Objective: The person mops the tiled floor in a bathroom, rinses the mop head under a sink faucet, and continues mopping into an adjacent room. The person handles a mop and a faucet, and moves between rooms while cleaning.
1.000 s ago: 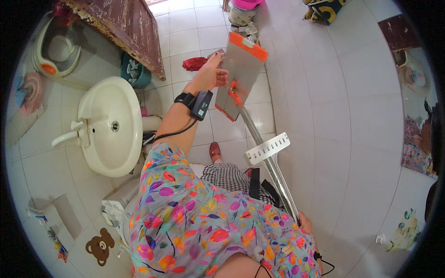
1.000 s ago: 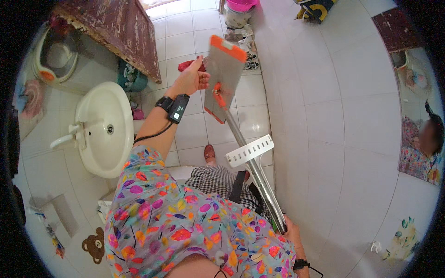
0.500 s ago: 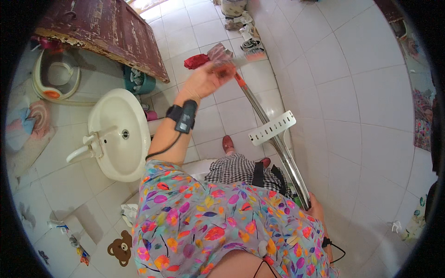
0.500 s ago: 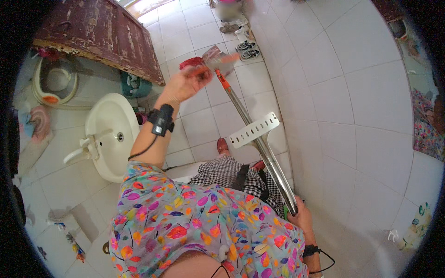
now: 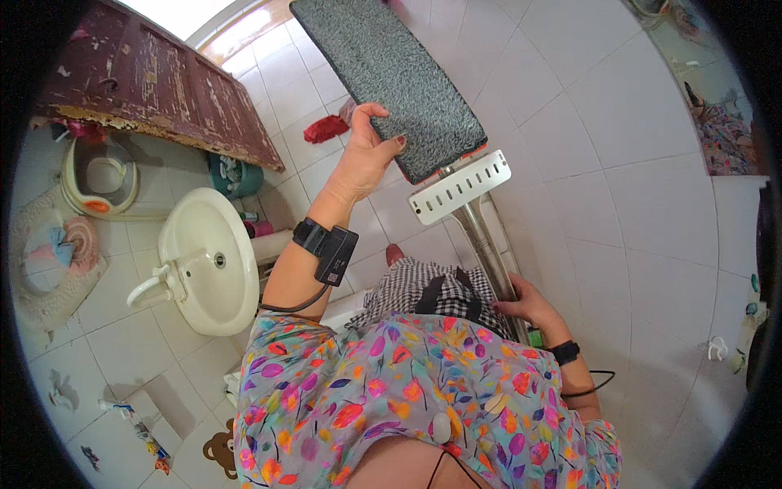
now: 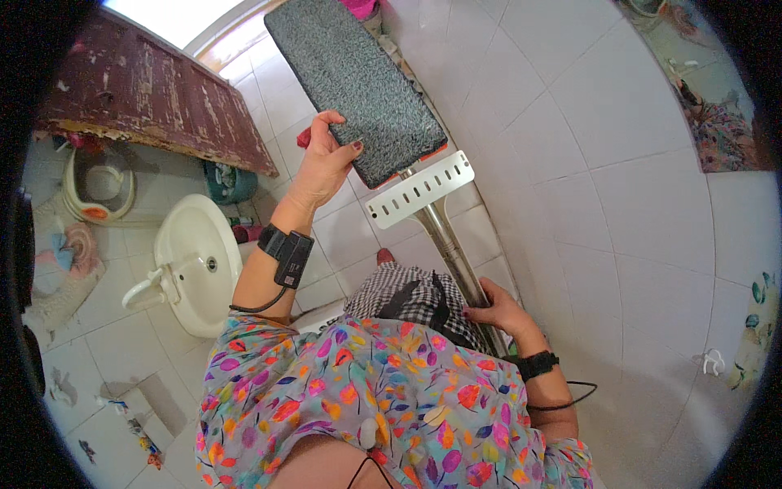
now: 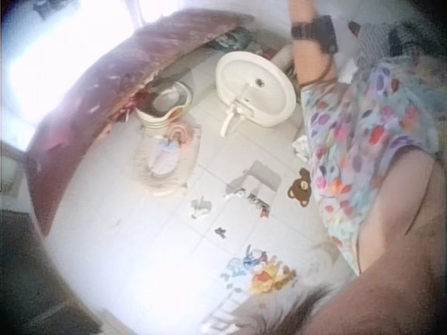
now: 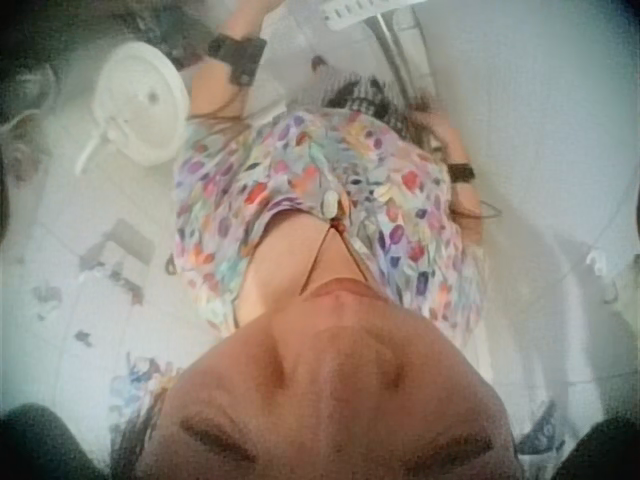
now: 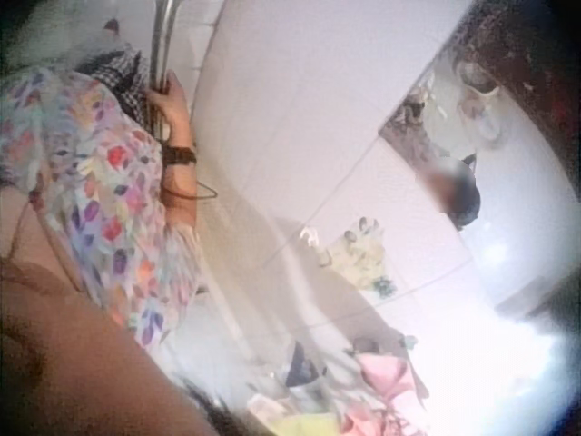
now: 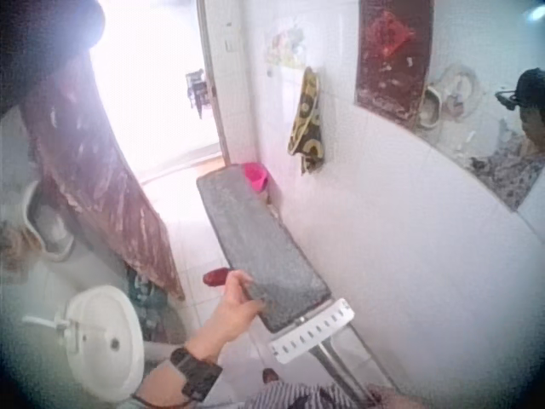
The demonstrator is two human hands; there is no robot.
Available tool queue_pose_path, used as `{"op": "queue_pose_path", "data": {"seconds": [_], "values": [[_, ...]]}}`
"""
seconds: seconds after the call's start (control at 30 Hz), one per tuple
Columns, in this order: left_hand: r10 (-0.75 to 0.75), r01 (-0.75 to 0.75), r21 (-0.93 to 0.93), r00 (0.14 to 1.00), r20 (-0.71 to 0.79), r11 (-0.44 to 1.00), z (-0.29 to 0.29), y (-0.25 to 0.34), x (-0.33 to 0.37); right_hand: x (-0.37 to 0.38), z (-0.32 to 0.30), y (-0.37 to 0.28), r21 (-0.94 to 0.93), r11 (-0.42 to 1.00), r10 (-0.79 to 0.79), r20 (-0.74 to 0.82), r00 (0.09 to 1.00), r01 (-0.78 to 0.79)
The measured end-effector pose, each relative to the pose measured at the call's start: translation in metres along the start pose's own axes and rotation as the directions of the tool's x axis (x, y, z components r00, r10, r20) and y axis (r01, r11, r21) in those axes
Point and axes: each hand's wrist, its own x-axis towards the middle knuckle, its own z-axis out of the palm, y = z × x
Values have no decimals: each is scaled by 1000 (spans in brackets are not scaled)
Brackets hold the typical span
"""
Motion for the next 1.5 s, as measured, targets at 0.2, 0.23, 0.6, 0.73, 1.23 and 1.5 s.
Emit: {"op": "queue_pose_path", "data": {"seconds": [0.2,0.23,0.6,0.73,1.23,1.5], "values": [[193,-160,574,981,4,803,2,10,12,26,21,4,-272,957,-175,-283,943,96],[193,-179,498,981,24,849,3,12,13,25,21,2,-341,937,-195,-339,921,72],[131,-152,-69,960,-249,986,-26,40,2,10,1,-10,-439,897,-201,-288,936,57],[46,-160,-184,863,-503,970,-77,48,-16,3,-2,-27,-463,884,-98,-308,946,-59],[-354,-222,-370,112,-929,902,-259,-46,-222,-48,-11,-112,-516,840,104,-152,983,-169],[-396,-309,-400,81,-915,863,-263,-36,-240,-31,-29,-120,-660,747,154,52,987,-82]]}}
